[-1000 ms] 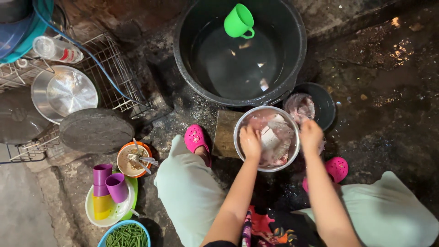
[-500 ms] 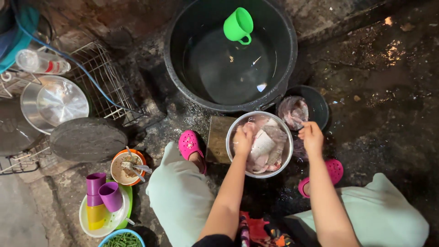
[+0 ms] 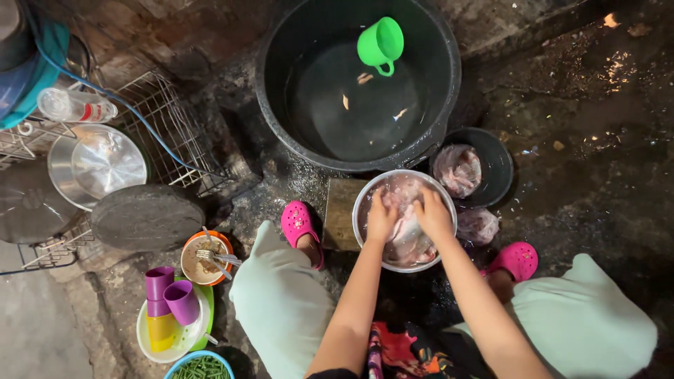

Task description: Washing and rinsing fish pieces in a bowl of water in an outdoor utility area.

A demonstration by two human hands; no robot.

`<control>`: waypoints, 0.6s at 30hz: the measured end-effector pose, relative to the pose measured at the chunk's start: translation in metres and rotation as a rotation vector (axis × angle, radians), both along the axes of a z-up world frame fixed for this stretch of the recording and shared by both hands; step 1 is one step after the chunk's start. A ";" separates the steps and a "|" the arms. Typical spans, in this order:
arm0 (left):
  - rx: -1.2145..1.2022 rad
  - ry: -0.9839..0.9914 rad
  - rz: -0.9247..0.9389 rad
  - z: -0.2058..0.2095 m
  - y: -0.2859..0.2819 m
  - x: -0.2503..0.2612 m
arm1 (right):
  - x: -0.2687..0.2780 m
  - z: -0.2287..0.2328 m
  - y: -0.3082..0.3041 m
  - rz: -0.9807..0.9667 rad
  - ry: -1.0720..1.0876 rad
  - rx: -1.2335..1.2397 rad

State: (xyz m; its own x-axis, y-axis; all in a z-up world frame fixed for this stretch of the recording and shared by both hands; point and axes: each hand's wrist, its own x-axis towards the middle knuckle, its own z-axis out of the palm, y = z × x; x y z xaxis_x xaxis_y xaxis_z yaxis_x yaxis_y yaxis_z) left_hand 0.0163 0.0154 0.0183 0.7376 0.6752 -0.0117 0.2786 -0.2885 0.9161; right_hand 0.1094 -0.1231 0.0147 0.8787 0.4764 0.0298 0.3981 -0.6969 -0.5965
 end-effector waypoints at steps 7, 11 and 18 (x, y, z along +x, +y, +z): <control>-0.133 -0.024 -0.026 -0.002 -0.003 0.003 | 0.009 -0.074 0.001 0.081 0.130 0.031; 0.016 0.063 0.133 -0.008 0.007 0.001 | 0.019 -0.082 -0.005 0.055 0.251 0.070; -0.337 -0.305 0.268 0.006 0.005 0.008 | -0.009 0.060 0.016 -0.054 0.175 0.547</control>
